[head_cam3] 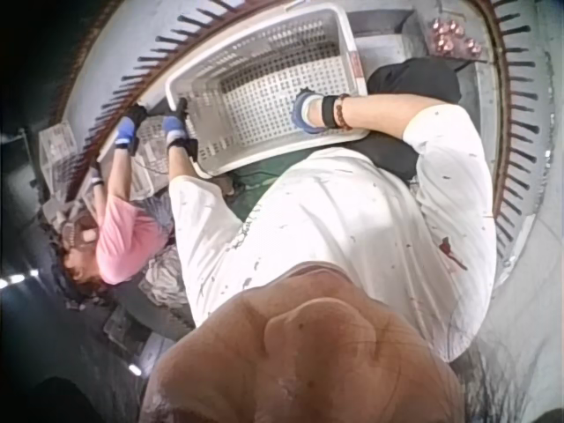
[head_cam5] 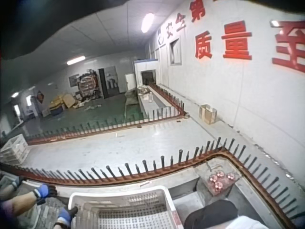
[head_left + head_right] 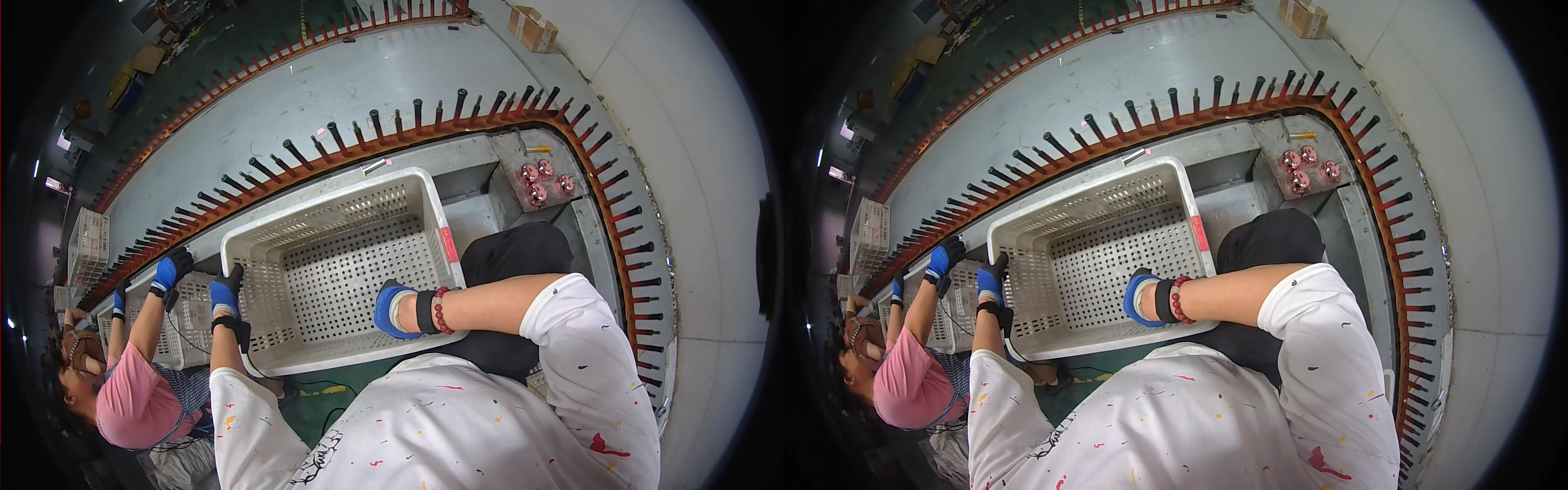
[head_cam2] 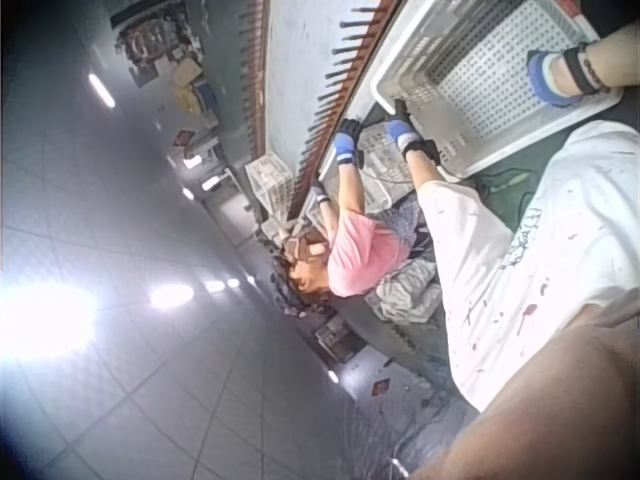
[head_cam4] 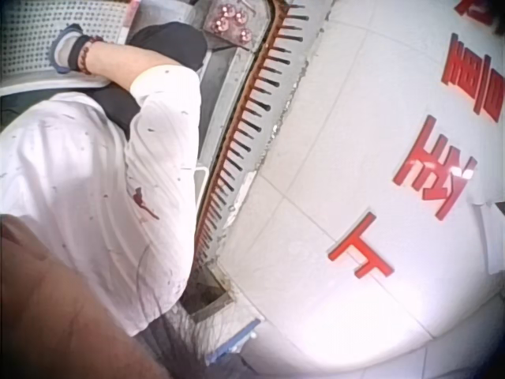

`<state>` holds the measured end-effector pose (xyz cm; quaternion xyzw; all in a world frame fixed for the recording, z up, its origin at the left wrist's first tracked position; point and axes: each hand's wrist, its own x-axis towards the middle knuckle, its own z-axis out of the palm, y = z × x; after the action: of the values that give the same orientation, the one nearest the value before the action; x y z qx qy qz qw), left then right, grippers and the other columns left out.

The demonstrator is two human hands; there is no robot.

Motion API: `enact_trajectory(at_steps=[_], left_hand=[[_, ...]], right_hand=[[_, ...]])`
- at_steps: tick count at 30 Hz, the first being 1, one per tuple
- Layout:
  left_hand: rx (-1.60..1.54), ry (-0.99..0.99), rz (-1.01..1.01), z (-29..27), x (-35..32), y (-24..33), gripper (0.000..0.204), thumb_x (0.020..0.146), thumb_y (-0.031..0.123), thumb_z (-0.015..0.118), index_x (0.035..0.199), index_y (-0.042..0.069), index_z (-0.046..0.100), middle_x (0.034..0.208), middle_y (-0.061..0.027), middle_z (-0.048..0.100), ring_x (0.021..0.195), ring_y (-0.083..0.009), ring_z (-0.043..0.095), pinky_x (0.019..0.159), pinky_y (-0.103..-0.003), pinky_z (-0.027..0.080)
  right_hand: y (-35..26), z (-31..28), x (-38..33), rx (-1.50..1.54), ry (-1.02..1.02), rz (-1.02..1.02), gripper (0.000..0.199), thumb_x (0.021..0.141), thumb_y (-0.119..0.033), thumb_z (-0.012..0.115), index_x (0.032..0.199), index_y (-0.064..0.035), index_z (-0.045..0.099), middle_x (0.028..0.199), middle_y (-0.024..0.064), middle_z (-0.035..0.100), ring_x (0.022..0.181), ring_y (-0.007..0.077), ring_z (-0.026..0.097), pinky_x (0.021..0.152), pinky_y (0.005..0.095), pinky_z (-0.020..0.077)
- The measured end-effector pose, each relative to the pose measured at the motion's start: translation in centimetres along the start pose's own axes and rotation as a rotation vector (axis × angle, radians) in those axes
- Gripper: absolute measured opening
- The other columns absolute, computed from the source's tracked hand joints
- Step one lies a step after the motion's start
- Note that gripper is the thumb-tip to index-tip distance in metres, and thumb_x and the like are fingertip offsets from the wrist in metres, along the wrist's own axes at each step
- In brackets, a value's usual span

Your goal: Collecting pink ornaments from a production rack and placing them into a white plastic basket.

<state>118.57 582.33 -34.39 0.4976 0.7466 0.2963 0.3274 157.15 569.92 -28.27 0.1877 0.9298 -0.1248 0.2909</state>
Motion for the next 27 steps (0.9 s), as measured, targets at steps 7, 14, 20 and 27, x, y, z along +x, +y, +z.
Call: enact_trajectory(at_steps=[7, 14, 20, 27], left_hand=[[-0.004, 0.003, 0.016, -0.21, 0.35, -0.58, 0.035, 0.077, 0.034, 0.068, 0.097, 0.005, 0.065, 0.065, -0.0014, 0.059, 0.053, -0.0107, 0.049, 0.048, -0.029, 0.039], [0.052, -0.008, 0.016, -0.20, 0.23, 0.02, 0.038, 0.078, 0.035, 0.067, 0.098, 0.004, 0.065, 0.067, -0.0029, 0.061, 0.054, -0.0118, 0.052, 0.050, -0.030, 0.040], [0.039, -0.002, 0.042, -0.25, 0.37, -0.27, 0.040, 0.077, 0.037, 0.067, 0.099, 0.004, 0.065, 0.067, -0.0037, 0.061, 0.054, -0.0123, 0.052, 0.050, -0.030, 0.041], [0.074, 0.006, 0.025, -0.23, 0.38, -0.24, 0.039, 0.076, 0.038, 0.068, 0.095, 0.004, 0.065, 0.066, -0.0043, 0.062, 0.054, -0.0127, 0.053, 0.049, -0.030, 0.041]], right_hand=[[-0.11, 0.20, 0.27, -0.006, 0.015, 0.006, 0.020, 0.075, -0.017, 0.061, 0.092, -0.0161, 0.073, 0.089, 0.0010, 0.069, 0.077, 0.0201, 0.066, 0.058, 0.0383, 0.0490], [-0.05, 0.26, 0.41, -0.004, 0.000, 0.001, 0.021, 0.075, -0.017, 0.062, 0.093, -0.0156, 0.072, 0.090, 0.0011, 0.069, 0.078, 0.0202, 0.066, 0.058, 0.0381, 0.0488], [-0.03, -0.08, 0.23, -0.002, -0.008, -0.008, 0.021, 0.075, -0.018, 0.061, 0.094, -0.0155, 0.072, 0.091, 0.0017, 0.069, 0.080, 0.0205, 0.067, 0.060, 0.0381, 0.0495], [-0.11, -0.19, 0.19, -0.016, -0.026, 0.002, 0.021, 0.075, -0.018, 0.062, 0.094, -0.0170, 0.072, 0.092, 0.0002, 0.069, 0.080, 0.0191, 0.066, 0.060, 0.0376, 0.0492]])
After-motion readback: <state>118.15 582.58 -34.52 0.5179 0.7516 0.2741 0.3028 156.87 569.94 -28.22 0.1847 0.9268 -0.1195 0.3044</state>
